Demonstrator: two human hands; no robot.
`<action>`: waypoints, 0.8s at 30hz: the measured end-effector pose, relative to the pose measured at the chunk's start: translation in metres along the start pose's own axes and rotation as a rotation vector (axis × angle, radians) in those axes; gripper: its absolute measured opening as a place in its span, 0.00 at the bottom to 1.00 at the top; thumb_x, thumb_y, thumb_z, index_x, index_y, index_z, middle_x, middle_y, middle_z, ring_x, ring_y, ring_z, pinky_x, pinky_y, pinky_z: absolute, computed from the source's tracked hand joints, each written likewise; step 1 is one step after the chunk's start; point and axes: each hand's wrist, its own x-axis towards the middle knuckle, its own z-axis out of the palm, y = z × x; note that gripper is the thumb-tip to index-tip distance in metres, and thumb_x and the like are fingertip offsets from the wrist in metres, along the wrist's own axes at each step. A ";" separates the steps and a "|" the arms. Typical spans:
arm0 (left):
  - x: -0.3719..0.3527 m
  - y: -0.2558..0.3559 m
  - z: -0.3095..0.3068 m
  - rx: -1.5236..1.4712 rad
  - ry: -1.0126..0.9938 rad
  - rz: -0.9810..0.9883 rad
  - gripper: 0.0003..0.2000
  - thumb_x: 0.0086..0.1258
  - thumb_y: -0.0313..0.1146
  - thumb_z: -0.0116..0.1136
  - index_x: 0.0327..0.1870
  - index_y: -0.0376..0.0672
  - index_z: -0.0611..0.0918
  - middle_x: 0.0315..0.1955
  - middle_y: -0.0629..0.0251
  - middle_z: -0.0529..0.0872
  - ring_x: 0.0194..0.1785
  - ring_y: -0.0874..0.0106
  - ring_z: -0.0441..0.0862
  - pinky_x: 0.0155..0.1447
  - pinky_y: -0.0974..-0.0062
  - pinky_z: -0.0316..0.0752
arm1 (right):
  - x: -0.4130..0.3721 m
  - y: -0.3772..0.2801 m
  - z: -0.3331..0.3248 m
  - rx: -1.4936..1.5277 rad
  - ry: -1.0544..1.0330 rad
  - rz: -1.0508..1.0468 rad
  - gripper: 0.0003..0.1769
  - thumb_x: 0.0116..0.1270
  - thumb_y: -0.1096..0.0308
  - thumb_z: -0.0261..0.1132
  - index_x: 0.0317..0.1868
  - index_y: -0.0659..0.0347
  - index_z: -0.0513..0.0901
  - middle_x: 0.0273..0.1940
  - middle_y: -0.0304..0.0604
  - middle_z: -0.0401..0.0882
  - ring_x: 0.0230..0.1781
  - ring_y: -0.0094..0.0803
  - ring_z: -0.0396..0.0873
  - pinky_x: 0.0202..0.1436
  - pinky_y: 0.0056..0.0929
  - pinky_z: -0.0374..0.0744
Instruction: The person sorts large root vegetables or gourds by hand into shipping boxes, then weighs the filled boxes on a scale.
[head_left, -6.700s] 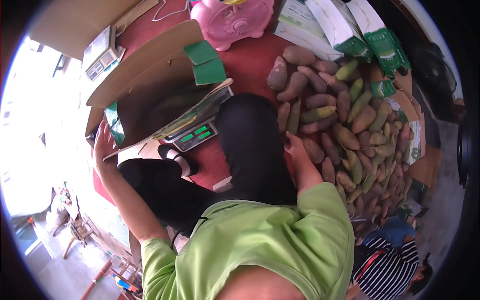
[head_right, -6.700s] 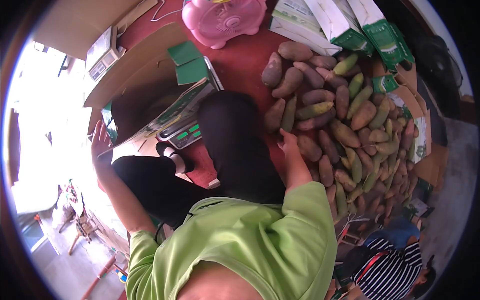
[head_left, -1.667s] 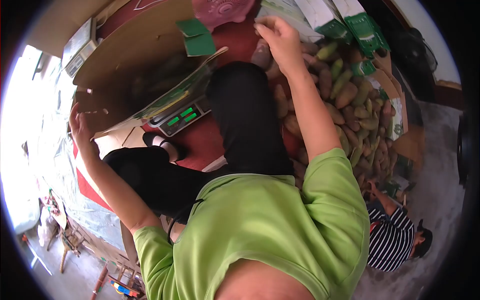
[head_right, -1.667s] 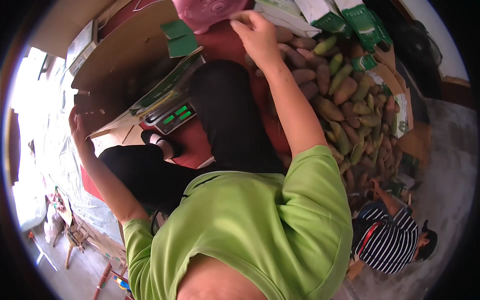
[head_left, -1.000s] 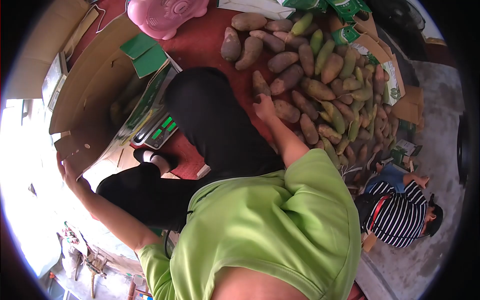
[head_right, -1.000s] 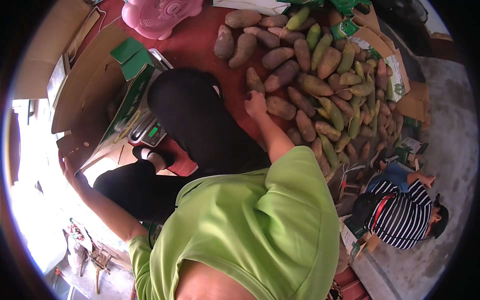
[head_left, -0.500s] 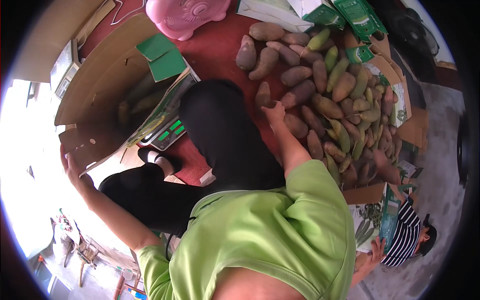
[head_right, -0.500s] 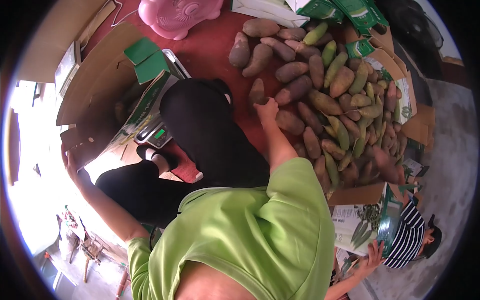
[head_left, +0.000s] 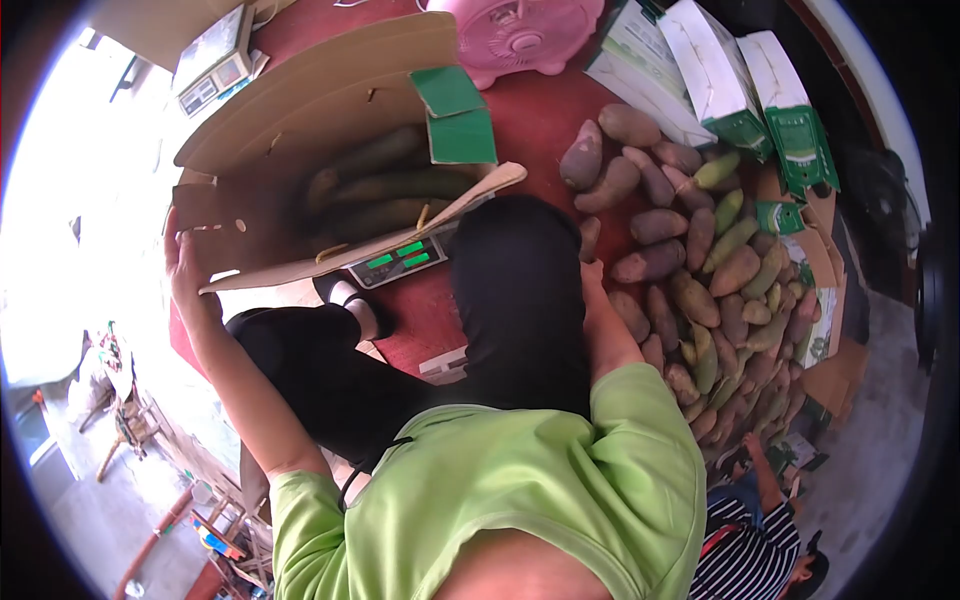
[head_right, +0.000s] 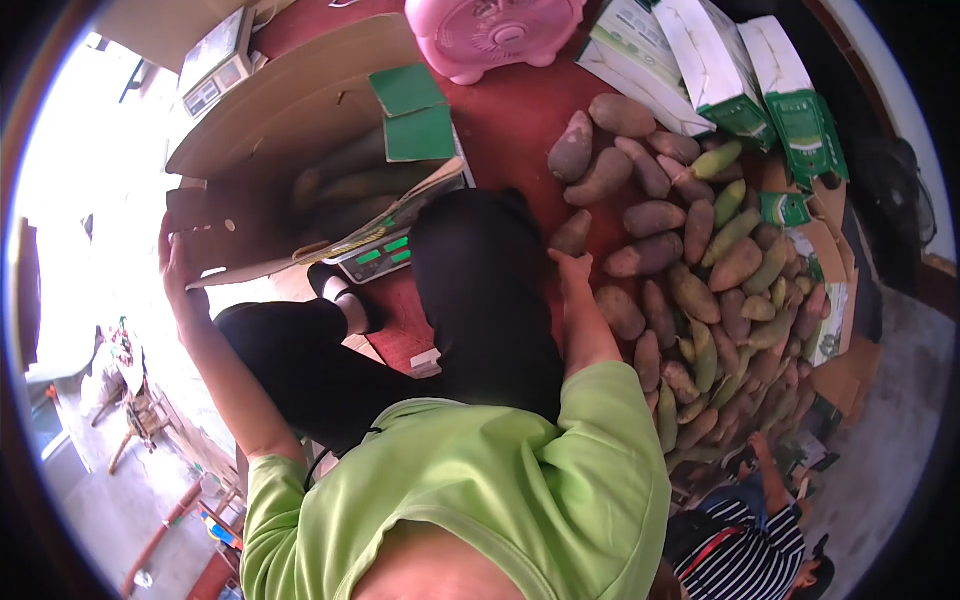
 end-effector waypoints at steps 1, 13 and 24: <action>-0.001 0.002 0.001 -0.002 0.015 0.000 0.21 0.72 0.34 0.44 0.65 0.41 0.67 0.40 0.61 0.81 0.44 0.75 0.78 0.50 0.77 0.74 | -0.007 -0.007 -0.004 -0.008 -0.007 -0.011 0.49 0.39 0.66 0.78 0.62 0.68 0.61 0.56 0.54 0.70 0.56 0.45 0.73 0.56 0.40 0.74; 0.001 0.002 -0.006 0.048 -0.014 -0.016 0.23 0.71 0.33 0.46 0.66 0.40 0.64 0.37 0.66 0.80 0.41 0.78 0.77 0.48 0.81 0.71 | -0.064 -0.068 -0.037 0.636 -0.525 -0.101 0.27 0.53 0.72 0.69 0.53 0.65 0.71 0.44 0.45 0.77 0.41 0.37 0.79 0.40 0.31 0.78; 0.013 -0.014 -0.015 -0.006 0.002 -0.039 0.23 0.70 0.29 0.44 0.66 0.40 0.64 0.36 0.65 0.79 0.39 0.78 0.76 0.45 0.80 0.72 | -0.216 -0.268 -0.083 0.275 -0.622 -1.199 0.43 0.44 0.71 0.74 0.62 0.68 0.64 0.55 0.51 0.70 0.57 0.36 0.70 0.60 0.31 0.69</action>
